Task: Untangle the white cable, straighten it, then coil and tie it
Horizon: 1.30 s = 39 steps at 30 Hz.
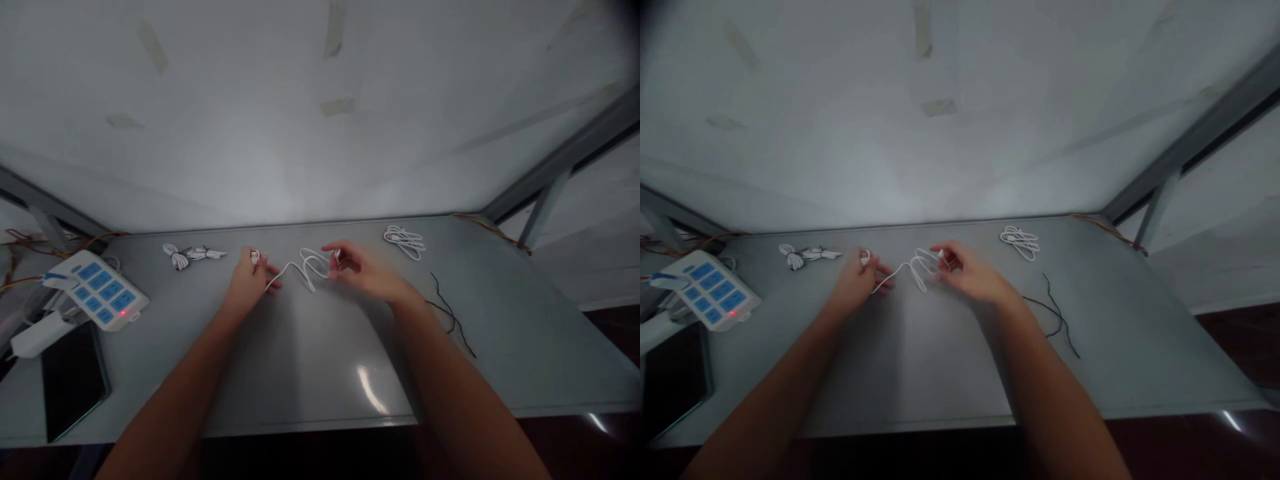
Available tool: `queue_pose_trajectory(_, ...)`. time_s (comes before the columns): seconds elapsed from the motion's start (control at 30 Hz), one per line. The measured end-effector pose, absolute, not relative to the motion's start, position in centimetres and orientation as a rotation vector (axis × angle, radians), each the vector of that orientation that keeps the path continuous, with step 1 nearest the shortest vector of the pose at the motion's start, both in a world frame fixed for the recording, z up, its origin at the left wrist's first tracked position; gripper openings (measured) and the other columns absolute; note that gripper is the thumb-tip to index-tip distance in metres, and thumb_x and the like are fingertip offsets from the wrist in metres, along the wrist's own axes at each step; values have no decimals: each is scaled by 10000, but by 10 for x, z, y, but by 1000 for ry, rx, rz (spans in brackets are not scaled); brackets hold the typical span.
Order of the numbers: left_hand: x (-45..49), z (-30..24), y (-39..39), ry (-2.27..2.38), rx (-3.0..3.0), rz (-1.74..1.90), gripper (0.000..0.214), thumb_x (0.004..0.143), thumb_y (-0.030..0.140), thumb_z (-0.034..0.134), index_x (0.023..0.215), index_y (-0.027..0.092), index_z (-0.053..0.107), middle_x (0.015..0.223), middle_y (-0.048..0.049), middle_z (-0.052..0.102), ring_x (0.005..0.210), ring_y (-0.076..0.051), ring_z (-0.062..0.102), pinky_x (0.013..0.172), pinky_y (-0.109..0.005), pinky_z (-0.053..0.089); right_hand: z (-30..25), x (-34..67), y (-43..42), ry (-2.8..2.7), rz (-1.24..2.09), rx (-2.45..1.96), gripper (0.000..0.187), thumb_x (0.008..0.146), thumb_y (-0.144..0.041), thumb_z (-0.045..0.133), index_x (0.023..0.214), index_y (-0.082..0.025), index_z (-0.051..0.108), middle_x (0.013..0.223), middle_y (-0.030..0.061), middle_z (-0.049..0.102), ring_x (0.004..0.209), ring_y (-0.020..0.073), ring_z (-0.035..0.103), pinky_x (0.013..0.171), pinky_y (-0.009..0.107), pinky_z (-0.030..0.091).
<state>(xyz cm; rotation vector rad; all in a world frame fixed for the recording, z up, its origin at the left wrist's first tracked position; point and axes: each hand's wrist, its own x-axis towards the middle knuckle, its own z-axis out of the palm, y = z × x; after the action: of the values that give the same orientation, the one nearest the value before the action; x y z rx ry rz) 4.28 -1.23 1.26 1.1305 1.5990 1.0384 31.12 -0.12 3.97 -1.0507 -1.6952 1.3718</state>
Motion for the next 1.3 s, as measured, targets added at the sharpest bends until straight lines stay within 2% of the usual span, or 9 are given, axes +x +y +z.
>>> queue_pose_trajectory(0.07,47,15,-14,1526,1070,1007,274,967,409,595,990,259,367,816,-11,733,469,-144,624,459,-222,423,39,302,-6,-1873,1277,-1101,543,724,-335,862,1227,-230,685,948,18,641,849,175,597,810,343,502)
queue_pose_trajectory(0.2,51,16,-18,1441,1035,997,256,954,412,625,966,243,433,782,-13,730,450,-101,507,462,-208,357,37,286,-9,-2077,1139,-1086,160,862,-351,747,861,-194,722,858,23,634,754,153,540,728,306,431)
queue_pose_trajectory(0.33,51,18,-22,1411,1091,1035,316,882,479,733,937,199,596,700,11,638,562,-120,515,538,-227,366,42,284,-11,-2016,1178,-1062,284,916,-399,661,719,-196,636,752,0,580,717,151,512,680,296,388)
queue_pose_trajectory(0.6,62,18,-25,1110,892,1153,384,784,515,843,790,175,665,711,19,582,623,-113,509,593,-231,409,45,278,-13,-1784,1317,-1087,318,874,-486,685,737,-199,673,717,-4,597,699,151,526,649,289,392)
queue_pose_trajectory(0.83,68,23,-23,903,628,1195,337,908,448,755,784,182,589,811,-51,719,787,-188,700,788,-319,540,44,279,-13,-1793,1291,-1190,342,926,-451,612,710,-193,673,623,-5,600,603,137,480,605,285,366)
queue_pose_trajectory(0.97,67,24,-21,869,588,1235,311,942,428,722,812,192,566,683,15,632,690,-160,685,757,-308,565,42,281,-12,-1752,1338,-1225,320,909,-448,631,728,-186,666,645,15,659,594,139,511,601,284,381)
queue_pose_trajectory(1.13,68,25,-24,1009,782,1232,338,894,487,764,966,189,621,685,45,565,579,-117,563,604,-253,484,36,278,-12,-1670,1568,-1094,316,820,-431,746,1003,-174,752,718,8,680,644,152,587,653,294,461)
queue_pose_trajectory(1.23,70,26,-27,1128,1085,1193,330,771,362,894,872,173,644,741,24,574,647,-118,535,612,-244,429,35,276,-14,-1706,1583,-1031,320,842,-422,729,1064,-195,771,756,-3,660,662,144,571,676,299,463)
queue_pose_trajectory(1.3,71,25,-29,1175,1227,1146,284,788,353,878,808,170,661,703,19,551,631,-118,493,595,-248,399,34,274,-15,-1749,1574,-1010,286,849,-418,732,1042,-214,781,741,-16,632,663,138,547,673,294,443)
